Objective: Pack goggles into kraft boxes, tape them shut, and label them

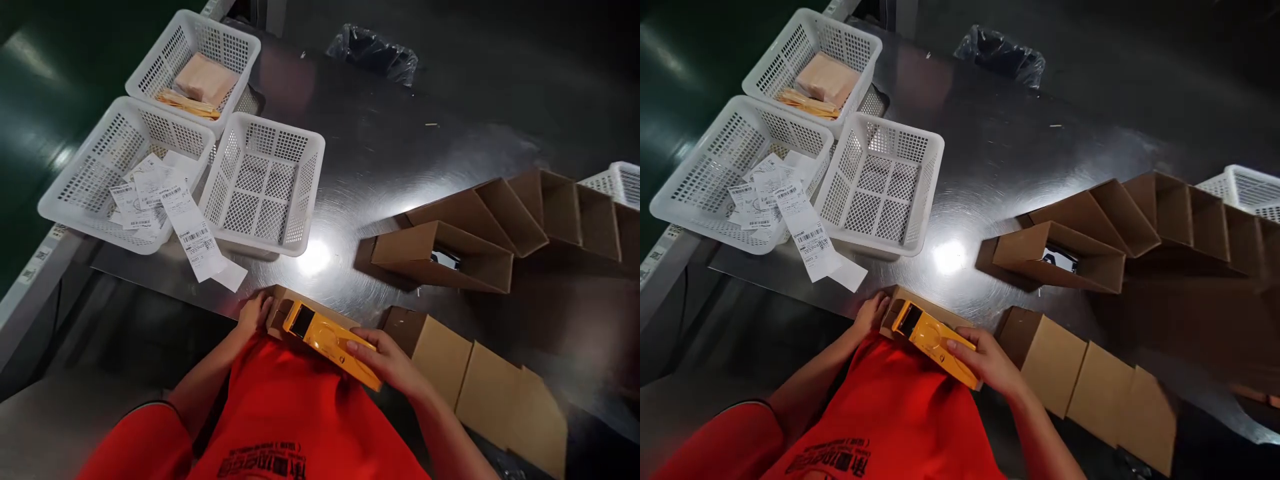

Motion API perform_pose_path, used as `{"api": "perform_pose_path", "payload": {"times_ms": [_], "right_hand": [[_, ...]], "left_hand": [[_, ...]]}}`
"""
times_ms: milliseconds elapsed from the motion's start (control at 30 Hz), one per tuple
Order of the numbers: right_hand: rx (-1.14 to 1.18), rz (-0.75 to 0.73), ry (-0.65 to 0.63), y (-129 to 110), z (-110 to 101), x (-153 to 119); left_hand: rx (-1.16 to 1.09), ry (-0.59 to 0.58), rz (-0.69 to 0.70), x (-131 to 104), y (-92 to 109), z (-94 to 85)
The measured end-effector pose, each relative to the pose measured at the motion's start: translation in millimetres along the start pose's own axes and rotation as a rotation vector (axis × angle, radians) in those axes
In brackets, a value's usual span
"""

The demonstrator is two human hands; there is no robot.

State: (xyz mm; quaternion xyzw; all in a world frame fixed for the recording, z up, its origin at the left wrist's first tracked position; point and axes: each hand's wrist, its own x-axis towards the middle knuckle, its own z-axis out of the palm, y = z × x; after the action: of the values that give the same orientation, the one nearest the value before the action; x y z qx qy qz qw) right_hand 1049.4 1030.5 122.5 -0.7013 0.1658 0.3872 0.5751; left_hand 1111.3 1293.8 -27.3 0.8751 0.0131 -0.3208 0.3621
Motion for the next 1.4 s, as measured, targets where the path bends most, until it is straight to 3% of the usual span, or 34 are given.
{"api": "perform_pose_path", "payload": {"times_ms": [133, 200, 333, 400, 500, 633, 700, 867, 1033, 1100, 1167, 1267, 1333, 1400], "right_hand": [[0.022, 0.013, -0.013, -1.8, 0.2, -0.7], [0.035, 0.020, -0.013, -2.8, 0.6, -0.5], [0.039, 0.016, 0.001, -3.0, 0.0, 1.2], [0.047, 0.009, -0.012, -3.2, -1.2, 1.7], [0.047, -0.005, -0.037, -5.5, -3.5, 1.3], [0.018, -0.016, -0.031, -12.3, -4.5, 3.3], [0.009, -0.016, -0.047, -17.3, -4.7, 5.6], [-0.060, -0.002, -0.116, -12.8, -26.5, -8.6], [-0.152, 0.088, -0.011, 55.3, -83.4, -56.7], [-0.248, 0.126, 0.074, 80.2, -95.3, -65.0], [-0.383, 0.133, 0.123, 90.5, -94.5, -59.1], [-0.551, 0.163, 0.095, 82.3, -81.1, -33.0], [-0.583, 0.199, 0.048, 72.6, -73.1, -15.8], [-0.556, 0.226, 0.038, 67.9, -67.8, -5.1]], "left_hand": [[0.117, 0.040, -0.050, -4.6, -4.3, -13.7], [0.134, 0.059, -0.001, -17.2, -5.1, -16.5], [0.111, -0.132, 0.346, -41.6, -6.2, -16.0], [0.166, -0.241, 0.381, -42.2, -3.5, -21.8], [0.286, -0.292, 0.411, -31.4, 11.8, -40.5], [0.465, -0.279, 0.751, -17.6, 45.5, -58.5], [0.548, -0.276, 0.828, -14.1, 58.9, -59.6], [0.641, -0.232, 0.860, -9.9, 70.8, -61.3], [0.745, -0.205, 0.848, -7.4, 64.3, -80.2], [0.811, -0.157, 0.829, -6.7, 60.7, -89.1], [0.879, -0.130, 0.831, -7.3, 59.1, -95.8], [1.009, -0.099, 0.850, -13.8, 63.5, -98.0], [1.114, -0.037, 0.849, -22.6, 72.6, -90.2], [1.170, 0.003, 0.868, -33.2, 87.3, -71.2]]}}
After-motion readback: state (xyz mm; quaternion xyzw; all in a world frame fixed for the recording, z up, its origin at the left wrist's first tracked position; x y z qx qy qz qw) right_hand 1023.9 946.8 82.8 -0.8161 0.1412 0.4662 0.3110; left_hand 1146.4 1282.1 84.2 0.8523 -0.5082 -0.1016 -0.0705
